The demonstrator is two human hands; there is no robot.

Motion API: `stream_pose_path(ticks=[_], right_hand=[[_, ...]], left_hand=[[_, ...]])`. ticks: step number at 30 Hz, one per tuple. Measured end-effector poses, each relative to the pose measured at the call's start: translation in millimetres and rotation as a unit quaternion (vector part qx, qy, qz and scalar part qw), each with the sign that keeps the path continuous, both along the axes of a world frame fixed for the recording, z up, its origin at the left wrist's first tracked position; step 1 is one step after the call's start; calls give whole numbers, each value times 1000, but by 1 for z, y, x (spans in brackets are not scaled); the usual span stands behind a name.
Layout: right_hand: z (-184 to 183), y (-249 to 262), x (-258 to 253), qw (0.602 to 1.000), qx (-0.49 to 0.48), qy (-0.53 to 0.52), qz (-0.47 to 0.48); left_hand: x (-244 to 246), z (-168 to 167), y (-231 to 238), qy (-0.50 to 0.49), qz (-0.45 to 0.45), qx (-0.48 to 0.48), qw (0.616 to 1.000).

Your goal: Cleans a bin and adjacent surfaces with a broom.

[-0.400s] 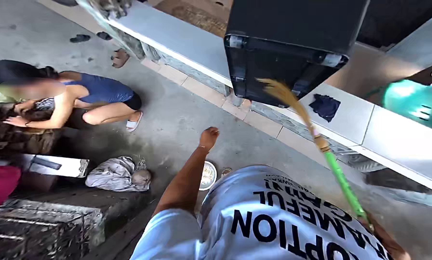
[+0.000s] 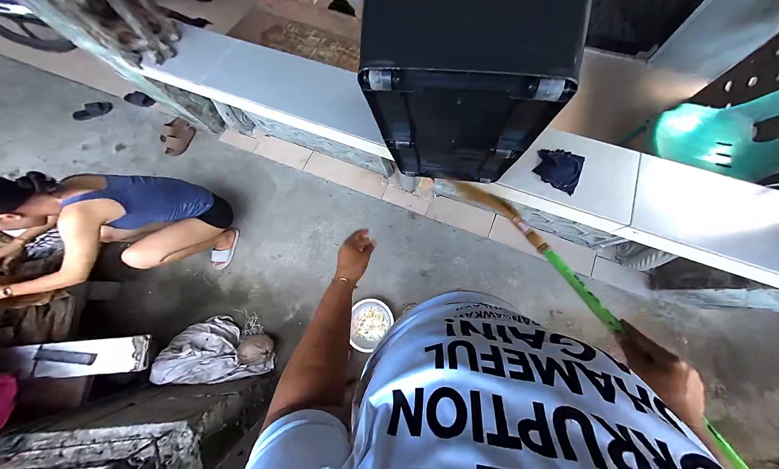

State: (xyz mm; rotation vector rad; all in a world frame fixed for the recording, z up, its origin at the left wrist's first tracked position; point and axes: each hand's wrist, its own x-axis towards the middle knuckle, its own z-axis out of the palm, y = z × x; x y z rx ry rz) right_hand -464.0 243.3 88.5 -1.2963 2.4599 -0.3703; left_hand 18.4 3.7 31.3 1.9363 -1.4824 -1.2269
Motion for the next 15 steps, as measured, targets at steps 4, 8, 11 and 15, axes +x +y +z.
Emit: stream_pose_path(ticks=[4,8,11,15], right_hand=[[-16,-50,14,998,54,-13,0],[-54,-99,26,982,183,-39,26],[-20,-61,24,995,77,-55,32],[13,-28,18,1000,0,2,-8]], left_hand=[[-23,57,-48,-21,-27,-180,983],[-64,116,-82,-57,-71,-335,938],[-84,159,-102,-106,-110,-439,885],[-110,197,-130,-186,-174,-472,844]])
